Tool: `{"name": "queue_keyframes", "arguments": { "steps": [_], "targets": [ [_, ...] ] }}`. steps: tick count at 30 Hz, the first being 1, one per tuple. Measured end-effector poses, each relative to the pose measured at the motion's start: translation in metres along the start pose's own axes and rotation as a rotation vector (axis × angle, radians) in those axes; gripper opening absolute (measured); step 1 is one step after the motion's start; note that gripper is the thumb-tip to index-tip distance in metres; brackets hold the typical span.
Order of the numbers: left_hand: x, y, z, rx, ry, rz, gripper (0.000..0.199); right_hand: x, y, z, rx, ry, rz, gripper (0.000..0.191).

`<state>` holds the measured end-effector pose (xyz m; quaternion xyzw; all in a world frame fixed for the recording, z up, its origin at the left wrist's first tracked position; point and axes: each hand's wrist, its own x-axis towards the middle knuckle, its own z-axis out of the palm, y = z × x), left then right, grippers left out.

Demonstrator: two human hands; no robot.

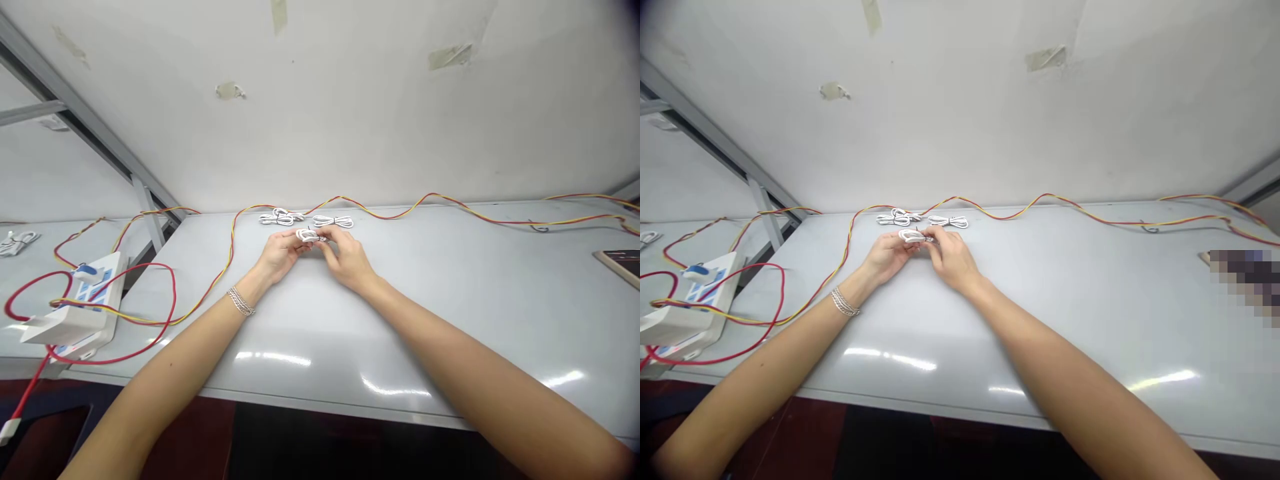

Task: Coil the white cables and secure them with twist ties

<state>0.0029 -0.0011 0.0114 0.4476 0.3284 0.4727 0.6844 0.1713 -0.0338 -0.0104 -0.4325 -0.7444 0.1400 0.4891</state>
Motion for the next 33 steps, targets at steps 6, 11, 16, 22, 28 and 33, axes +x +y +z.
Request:
{"name": "queue_keyframes", "arguments": {
  "steps": [6,11,16,22,28,33],
  "targets": [
    [-0.001,-0.004,0.004,0.059,0.097,0.039,0.020,0.000,0.002,0.002,-0.010,-0.068,0.091,0.019],
    [0.001,-0.010,0.001,0.128,0.085,0.127,0.026,0.004,0.007,0.002,0.039,-0.046,0.035,0.017],
    [0.004,-0.015,-0.002,0.244,0.072,0.263,0.029,0.007,0.014,0.003,0.291,-0.113,0.192,0.022],
    [0.003,-0.014,-0.003,0.508,0.062,0.477,0.022,0.006,0.016,0.000,0.694,-0.129,0.405,0.066],
    [0.000,-0.009,-0.002,0.603,0.012,0.477,0.017,0.008,0.004,-0.009,0.763,-0.203,0.416,0.064],
    [-0.002,-0.008,0.002,0.551,0.025,0.437,0.016,0.010,0.000,-0.011,0.733,-0.146,0.440,0.045]
  ]
}}
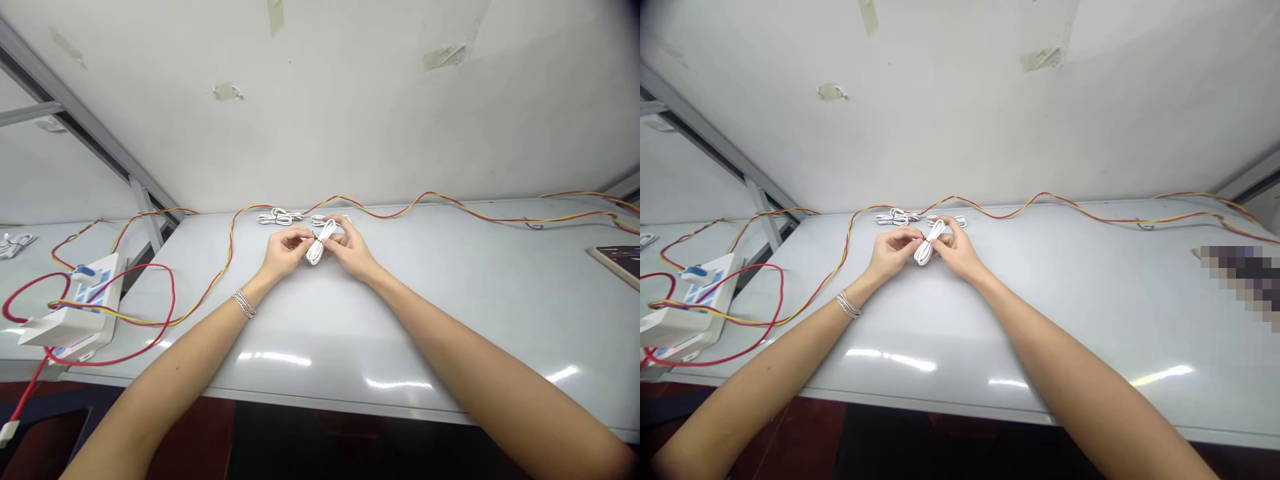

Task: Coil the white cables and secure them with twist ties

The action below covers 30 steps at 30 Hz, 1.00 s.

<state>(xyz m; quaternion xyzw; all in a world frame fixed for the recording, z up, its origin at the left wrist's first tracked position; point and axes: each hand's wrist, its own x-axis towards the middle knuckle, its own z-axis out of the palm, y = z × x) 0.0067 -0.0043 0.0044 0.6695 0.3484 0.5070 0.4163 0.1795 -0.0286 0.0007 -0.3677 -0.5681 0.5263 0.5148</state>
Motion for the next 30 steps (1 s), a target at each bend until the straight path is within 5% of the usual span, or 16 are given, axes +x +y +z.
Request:
{"name": "queue_keyframes", "arguments": {
  "steps": [9,15,20,30],
  "targets": [
    [0.0006,-0.0015,-0.0002,-0.125,-0.022,-0.264,0.028,-0.0020,0.0027,0.0019,-0.066,0.001,-0.052,0.045],
    [0.0029,0.0029,-0.0017,-0.128,-0.061,-0.377,0.032,-0.0067,0.0048,0.0038,-0.306,0.024,-0.174,0.046],
    [0.0018,-0.0015,0.0009,-0.101,-0.027,-0.322,0.033,-0.0071,0.0063,0.0033,-0.387,0.028,-0.192,0.050],
    [-0.0001,-0.0038,0.0014,0.096,-0.024,-0.150,0.015,-0.0022,0.0051,0.0003,-0.093,0.005,-0.045,0.060]
  ]
}}
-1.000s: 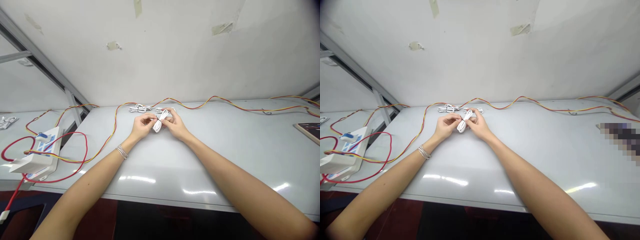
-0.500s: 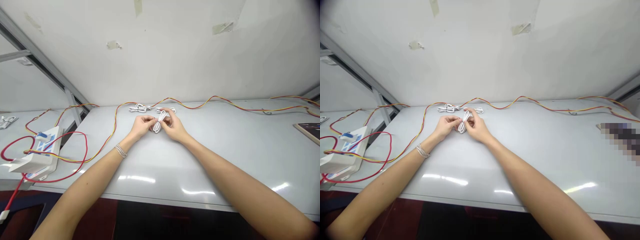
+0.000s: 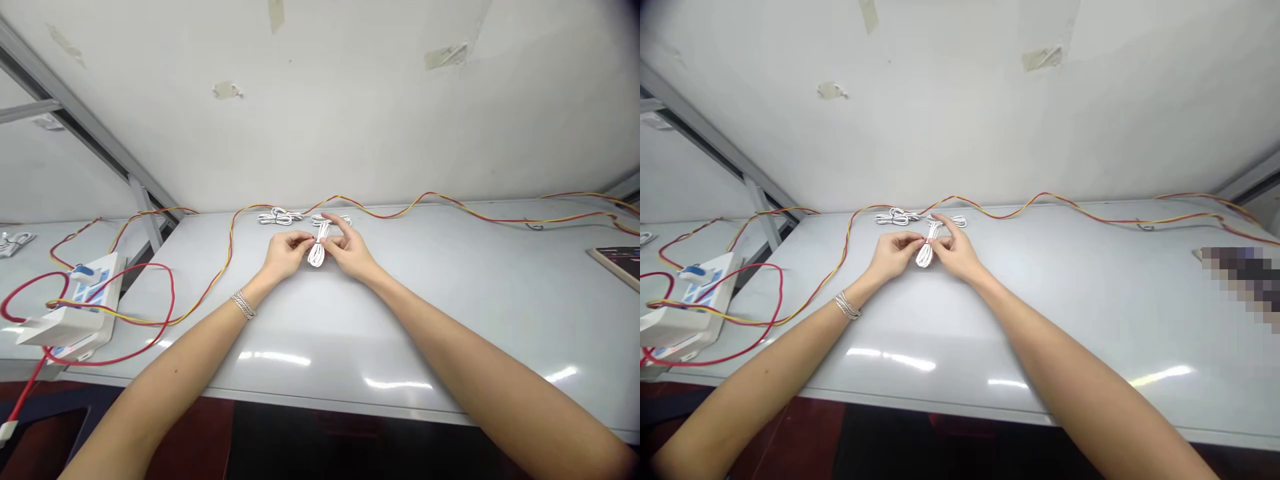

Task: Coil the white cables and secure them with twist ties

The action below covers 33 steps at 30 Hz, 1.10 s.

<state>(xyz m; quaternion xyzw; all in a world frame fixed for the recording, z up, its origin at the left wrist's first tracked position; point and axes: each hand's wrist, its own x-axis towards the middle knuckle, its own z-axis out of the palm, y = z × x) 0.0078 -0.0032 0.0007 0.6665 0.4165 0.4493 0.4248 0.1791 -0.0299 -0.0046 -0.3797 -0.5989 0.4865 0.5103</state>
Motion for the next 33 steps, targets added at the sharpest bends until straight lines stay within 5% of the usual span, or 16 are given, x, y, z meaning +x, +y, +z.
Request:
{"name": "queue_keyframes", "arguments": {
  "steps": [8,14,26,33],
  "targets": [
    [-0.001,-0.001,-0.001,0.110,0.027,0.095,0.011,0.006,0.002,-0.001,0.028,0.021,0.052,0.022],
    [0.003,-0.012,-0.004,0.080,0.041,0.113,0.015,0.005,0.005,-0.003,0.070,-0.081,0.043,0.039],
    [0.000,-0.009,-0.002,0.019,0.022,0.135,0.016,0.004,0.006,0.001,-0.025,-0.056,0.065,0.030],
    [-0.001,-0.007,-0.001,0.115,0.054,0.196,0.017,0.001,-0.002,0.000,-0.189,-0.061,0.078,0.055]
  ]
}}
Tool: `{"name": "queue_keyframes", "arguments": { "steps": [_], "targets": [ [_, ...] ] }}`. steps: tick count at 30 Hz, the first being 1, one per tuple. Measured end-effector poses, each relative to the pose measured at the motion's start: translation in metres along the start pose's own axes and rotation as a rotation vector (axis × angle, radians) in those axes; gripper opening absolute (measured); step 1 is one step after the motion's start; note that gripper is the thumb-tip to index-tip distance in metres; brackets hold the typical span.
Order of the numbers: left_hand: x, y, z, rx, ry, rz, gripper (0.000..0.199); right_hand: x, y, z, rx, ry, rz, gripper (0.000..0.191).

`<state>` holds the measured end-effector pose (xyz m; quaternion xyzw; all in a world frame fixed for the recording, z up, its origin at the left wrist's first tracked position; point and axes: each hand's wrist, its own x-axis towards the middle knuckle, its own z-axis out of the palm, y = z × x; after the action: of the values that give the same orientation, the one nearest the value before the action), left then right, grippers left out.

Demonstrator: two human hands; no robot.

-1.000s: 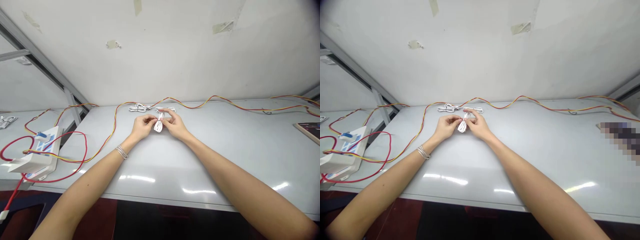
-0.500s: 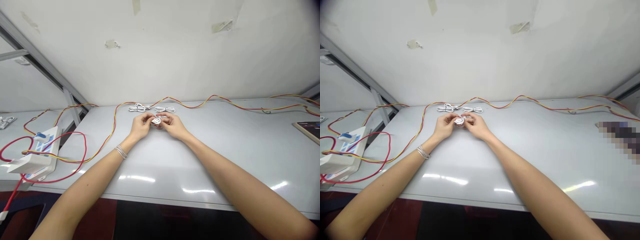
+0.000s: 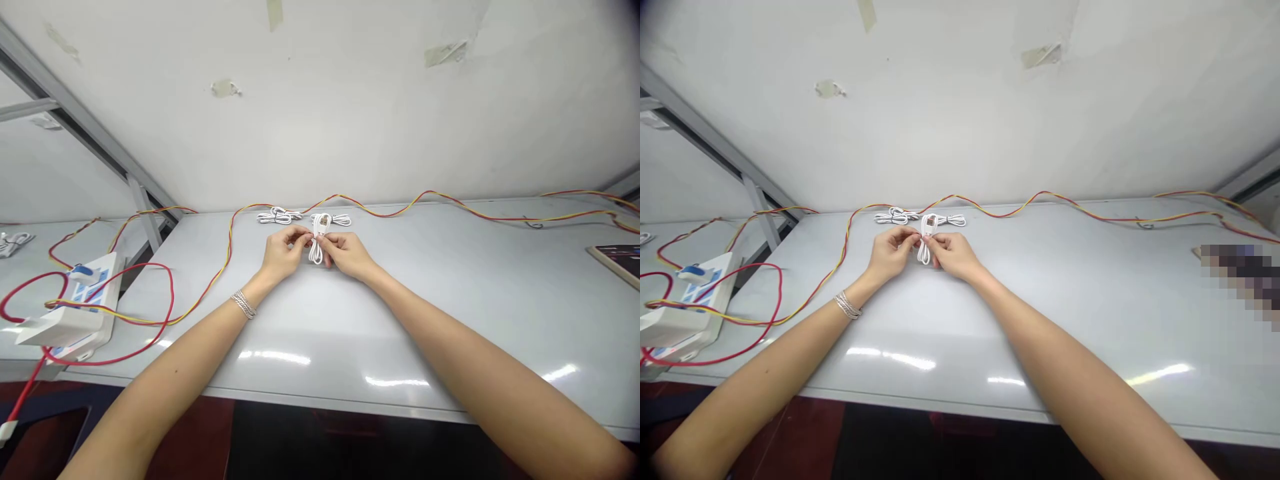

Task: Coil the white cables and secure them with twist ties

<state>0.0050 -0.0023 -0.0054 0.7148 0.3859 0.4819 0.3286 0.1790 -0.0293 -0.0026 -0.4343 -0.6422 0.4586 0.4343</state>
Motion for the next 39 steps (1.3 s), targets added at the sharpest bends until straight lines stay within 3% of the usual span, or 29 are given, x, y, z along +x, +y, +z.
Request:
{"name": "queue_keyframes", "arguments": {
  "steps": [10,20,30,39],
  "targets": [
    [-0.0019,0.0059,-0.0021,0.178,0.003,0.134,0.015,0.0009,0.0043,-0.0010,0.090,0.000,0.049,0.057],
    [-0.0017,0.0089,-0.0023,0.203,0.017,0.213,0.012,0.0023,0.0075,-0.0011,0.142,0.001,0.045,0.054],
    [-0.0025,0.0077,-0.0012,0.216,0.021,0.253,0.012,0.0017,0.0049,-0.0010,0.085,0.020,0.043,0.056],
    [-0.0015,0.0089,-0.0010,0.268,0.054,0.208,0.011,0.0007,0.0049,-0.0019,0.032,0.018,0.036,0.056]
  ]
}}
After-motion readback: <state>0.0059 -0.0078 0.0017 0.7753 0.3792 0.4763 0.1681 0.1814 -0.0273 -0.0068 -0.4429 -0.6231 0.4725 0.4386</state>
